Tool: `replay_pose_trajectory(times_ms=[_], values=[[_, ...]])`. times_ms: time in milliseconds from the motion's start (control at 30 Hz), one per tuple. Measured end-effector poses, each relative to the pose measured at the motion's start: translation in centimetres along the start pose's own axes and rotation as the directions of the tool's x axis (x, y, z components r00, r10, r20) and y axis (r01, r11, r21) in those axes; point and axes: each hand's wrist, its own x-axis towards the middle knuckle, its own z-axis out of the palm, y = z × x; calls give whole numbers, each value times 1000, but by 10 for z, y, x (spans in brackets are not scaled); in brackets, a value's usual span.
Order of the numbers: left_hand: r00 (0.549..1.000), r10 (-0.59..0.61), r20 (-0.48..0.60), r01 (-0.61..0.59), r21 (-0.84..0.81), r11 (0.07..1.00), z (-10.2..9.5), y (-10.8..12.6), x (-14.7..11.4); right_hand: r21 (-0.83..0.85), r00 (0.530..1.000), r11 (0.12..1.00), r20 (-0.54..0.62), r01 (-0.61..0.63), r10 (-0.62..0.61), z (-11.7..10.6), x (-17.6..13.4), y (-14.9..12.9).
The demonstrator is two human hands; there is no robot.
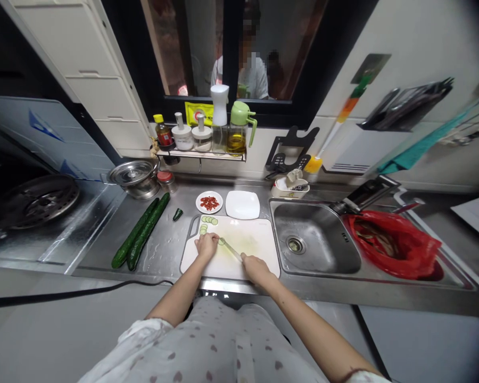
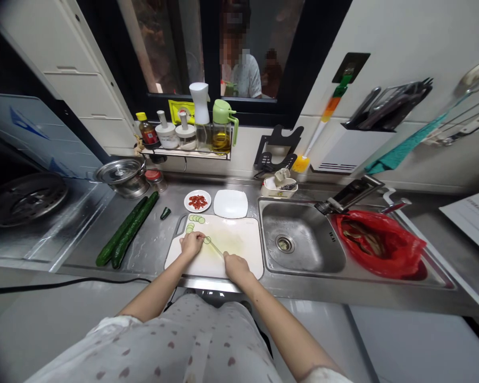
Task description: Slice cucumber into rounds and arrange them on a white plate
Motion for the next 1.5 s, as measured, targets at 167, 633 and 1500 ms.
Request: replay_pose_trajectory(times_ms=[167,633,1500], values=[[1000,11,-1,-11,-8,1000,-2,1,-1,-34,1000,999,0,-7,7,-3,3,0],[1000,13,-7,-14,-8,1000,-3,1,-2,-165,999,985,-15,43,-46,-15,9,7],[980,198,-13,-193,167,967,2,8,-18,163,958,958,-128,-235,256,18,-4,27]])
